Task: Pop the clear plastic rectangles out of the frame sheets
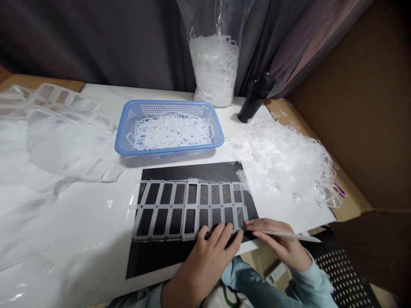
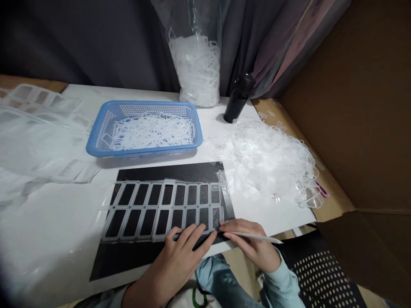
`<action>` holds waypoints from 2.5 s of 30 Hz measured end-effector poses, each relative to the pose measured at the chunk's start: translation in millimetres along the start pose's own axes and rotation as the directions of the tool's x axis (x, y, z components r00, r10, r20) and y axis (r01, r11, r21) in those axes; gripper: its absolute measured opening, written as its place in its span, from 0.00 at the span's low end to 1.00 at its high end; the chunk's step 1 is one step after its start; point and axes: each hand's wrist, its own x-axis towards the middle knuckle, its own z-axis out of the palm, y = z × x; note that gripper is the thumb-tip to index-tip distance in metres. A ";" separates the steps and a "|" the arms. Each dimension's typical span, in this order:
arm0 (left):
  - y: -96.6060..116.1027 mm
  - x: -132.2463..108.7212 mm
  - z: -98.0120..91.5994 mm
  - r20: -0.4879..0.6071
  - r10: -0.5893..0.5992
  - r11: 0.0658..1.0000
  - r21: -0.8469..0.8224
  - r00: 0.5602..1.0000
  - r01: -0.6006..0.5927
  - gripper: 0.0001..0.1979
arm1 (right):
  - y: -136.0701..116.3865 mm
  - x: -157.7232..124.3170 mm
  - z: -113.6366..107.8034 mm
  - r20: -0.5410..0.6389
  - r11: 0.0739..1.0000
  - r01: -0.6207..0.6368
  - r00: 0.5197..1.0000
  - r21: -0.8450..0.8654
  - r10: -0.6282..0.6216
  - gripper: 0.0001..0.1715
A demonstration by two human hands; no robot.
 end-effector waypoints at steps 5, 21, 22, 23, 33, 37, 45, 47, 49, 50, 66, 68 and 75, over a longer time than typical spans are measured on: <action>1.0 -3.0 5.5 -0.014 0.004 1.000 0.014 1.000 -0.004 0.18 | -5.8 6.6 -4.2 0.070 0.993 0.061 0.996 -0.104 -0.054 0.12; 1.4 6.4 -2.0 -0.097 -0.042 0.993 -0.118 0.994 0.031 0.17 | 1.2 -24.7 31.9 -0.004 0.801 0.246 0.955 -0.545 -0.296 0.20; 1.3 6.5 -2.0 -0.097 -0.038 0.992 -0.122 0.995 0.026 0.18 | 1.4 -24.4 33.5 -0.021 0.796 0.244 0.951 -0.554 -0.307 0.20; 1.0 6.7 -2.0 -0.097 -0.033 0.993 -0.119 0.995 0.022 0.18 | 1.6 -23.4 34.2 -0.035 0.793 0.241 0.949 -0.559 -0.313 0.20; 0.1 2.3 -2.4 -0.025 -0.012 0.995 -0.100 1.000 0.009 0.18 | 10.9 0.5 -14.2 -0.341 0.672 0.070 0.820 -0.737 -0.459 0.25; -0.9 2.8 -3.5 -0.025 -0.004 0.995 -0.101 1.000 0.002 0.19 | 3.5 6.8 -33.1 -0.627 0.673 -0.223 0.639 -0.705 -0.446 0.23; -4.6 -1.9 -4.7 0.059 0.115 0.991 -0.079 0.992 -0.110 0.22 | 3.3 0.8 -12.9 -0.623 0.958 -0.222 0.779 -0.183 0.062 0.12; -5.4 -3.0 -5.4 0.082 0.127 0.990 -0.078 0.988 -0.121 0.23 | 4.2 -1.6 -1.5 -0.550 0.965 -0.245 0.795 0.092 0.255 0.15; -6.3 -3.0 -6.7 0.100 0.143 0.988 -0.069 0.985 -0.136 0.24 | 4.6 -3.7 8.2 -0.464 0.922 -0.262 0.804 0.286 0.372 0.17; -6.8 -2.7 -7.7 0.109 0.152 0.987 -0.062 0.982 -0.146 0.25 | 4.9 -4.7 12.0 -0.434 0.908 -0.262 0.812 0.327 0.390 0.18; -12.8 -82.1 -43.8 -0.233 -0.021 0.995 -0.098 0.972 -0.002 0.24 | 5.5 -17.9 41.8 -0.542 0.987 -0.031 0.838 -0.159 -0.061 0.18; -13.8 -99.5 -48.4 -0.256 -0.062 0.996 -0.080 0.965 0.043 0.24 | 5.5 -12.9 39.2 -0.540 0.972 -0.013 0.833 -0.236 -0.121 0.17; -19.8 -132.8 -46.3 -0.345 -0.166 0.986 -0.080 0.924 0.147 0.21 | 7.6 7.9 22.1 -0.504 0.921 0.019 0.833 -0.390 -0.231 0.21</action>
